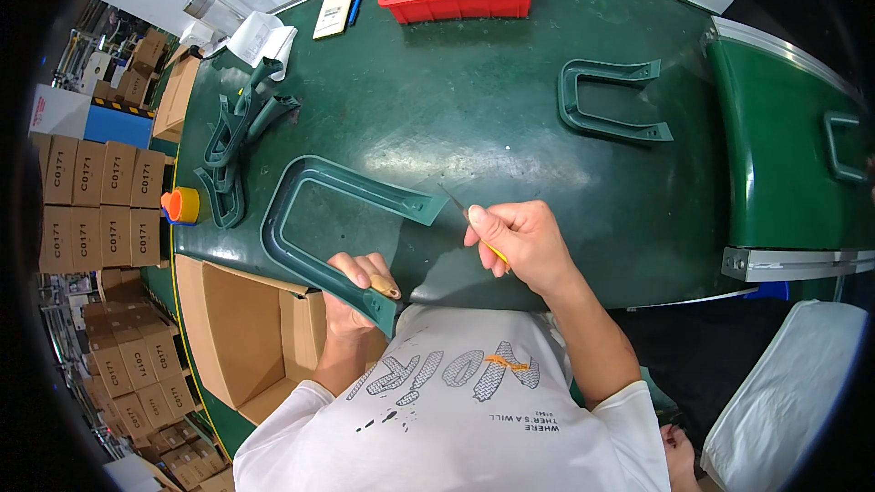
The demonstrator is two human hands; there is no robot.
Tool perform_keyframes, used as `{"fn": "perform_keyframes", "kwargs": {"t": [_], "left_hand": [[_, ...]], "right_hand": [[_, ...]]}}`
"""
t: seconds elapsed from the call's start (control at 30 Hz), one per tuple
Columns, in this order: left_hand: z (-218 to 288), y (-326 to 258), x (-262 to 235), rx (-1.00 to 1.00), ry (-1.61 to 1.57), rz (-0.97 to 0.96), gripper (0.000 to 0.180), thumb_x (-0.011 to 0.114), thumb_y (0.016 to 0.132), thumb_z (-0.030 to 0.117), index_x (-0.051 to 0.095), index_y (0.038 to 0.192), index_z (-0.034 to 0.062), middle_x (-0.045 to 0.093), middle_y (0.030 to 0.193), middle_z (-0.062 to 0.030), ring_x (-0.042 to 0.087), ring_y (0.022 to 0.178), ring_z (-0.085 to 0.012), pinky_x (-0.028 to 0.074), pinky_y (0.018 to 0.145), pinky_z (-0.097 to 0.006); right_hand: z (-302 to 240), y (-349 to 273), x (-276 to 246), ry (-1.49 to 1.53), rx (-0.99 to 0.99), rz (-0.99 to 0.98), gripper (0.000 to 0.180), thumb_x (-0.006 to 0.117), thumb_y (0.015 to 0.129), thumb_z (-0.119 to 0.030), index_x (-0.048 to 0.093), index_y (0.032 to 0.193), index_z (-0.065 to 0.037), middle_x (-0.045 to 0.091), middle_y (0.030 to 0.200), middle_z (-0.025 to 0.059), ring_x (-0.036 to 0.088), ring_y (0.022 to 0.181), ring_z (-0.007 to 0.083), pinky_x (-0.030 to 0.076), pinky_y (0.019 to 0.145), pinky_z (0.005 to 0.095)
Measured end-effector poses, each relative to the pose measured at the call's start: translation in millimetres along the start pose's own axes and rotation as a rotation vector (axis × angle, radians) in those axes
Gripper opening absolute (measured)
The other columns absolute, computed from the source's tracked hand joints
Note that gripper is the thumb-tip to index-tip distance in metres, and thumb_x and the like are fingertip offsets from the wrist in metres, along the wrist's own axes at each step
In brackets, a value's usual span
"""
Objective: Taping a box, opening it, then using a small blade to trim or clean holes in green plastic U-shaped components before placing them in the box.
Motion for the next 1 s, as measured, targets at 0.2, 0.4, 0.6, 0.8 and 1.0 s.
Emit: {"fn": "perform_keyframes", "kwargs": {"t": [0.2, 0.4, 0.6, 0.8, 1.0], "left_hand": [[-0.9, -0.2, -1.5, -0.004, 0.023, 0.022, 0.043, 0.086, 0.064, 0.022, 0.055, 0.091, 0.0062, 0.063, 0.076, -0.0084, 0.062, 0.072, -0.0202, 0.045, 0.061, -0.028], [-0.6, 3.9, -13.9, -0.094, 0.123, 0.226, 0.042, 0.084, 0.066, 0.016, 0.056, 0.095, 0.0026, 0.065, 0.083, -0.0144, 0.059, 0.079, -0.0173, 0.046, 0.068, -0.029], [30.9, -8.7, -48.6, 0.035, 0.248, 0.417, 0.040, 0.078, 0.067, 0.007, 0.053, 0.098, 0.0043, 0.060, 0.090, -0.0096, 0.058, 0.082, -0.0179, 0.047, 0.070, -0.028], [137.2, -106.7, -163.0, 0.396, 0.783, 1.208, 0.033, 0.070, 0.077, 0.000, 0.051, 0.105, -0.0008, 0.060, 0.091, -0.0081, 0.057, 0.078, -0.0119, 0.047, 0.070, -0.024], [110.3, -290.0, -313.8, -0.449, 0.812, 1.898, 0.017, 0.072, 0.072, 0.012, 0.058, 0.070, 0.0029, 0.056, 0.059, -0.0050, 0.052, 0.050, -0.0140, 0.039, 0.045, -0.030]], "right_hand": [[3.0, 0.5, -0.1, -0.005, 0.018, -0.009, 0.040, 0.056, 0.093, -0.030, 0.063, 0.068, 0.001, 0.052, 0.048, 0.0025, 0.046, 0.041, 0.0065, 0.035, 0.040, 0.0214], [-5.5, -3.8, 20.1, -0.178, -0.205, -0.069, 0.035, 0.055, 0.093, -0.023, 0.063, 0.070, 0.002, 0.052, 0.050, 0.0012, 0.047, 0.043, 0.0072, 0.035, 0.042, 0.0208], [19.3, 14.7, 3.2, -0.018, -0.056, 0.109, 0.033, 0.051, 0.095, -0.022, 0.061, 0.076, 0.002, 0.051, 0.054, 0.0029, 0.045, 0.045, 0.0085, 0.036, 0.044, 0.0222], [55.5, 20.5, 8.0, -0.064, 0.048, 0.119, 0.033, 0.050, 0.096, -0.024, 0.059, 0.078, 0.002, 0.049, 0.052, 0.0029, 0.044, 0.044, 0.0097, 0.035, 0.043, 0.0226], [63.3, 26.8, 7.8, -0.013, 0.079, 0.112, 0.034, 0.049, 0.096, -0.025, 0.059, 0.078, 0.002, 0.047, 0.051, 0.0029, 0.042, 0.042, 0.0096, 0.033, 0.042, 0.0220]]}}
Point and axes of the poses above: each hand's wrist, its own y-axis towards the middle knuckle, its own x-axis out of the palm, z = x × y, the point moved 6 cm from there along y, towards the middle knuckle
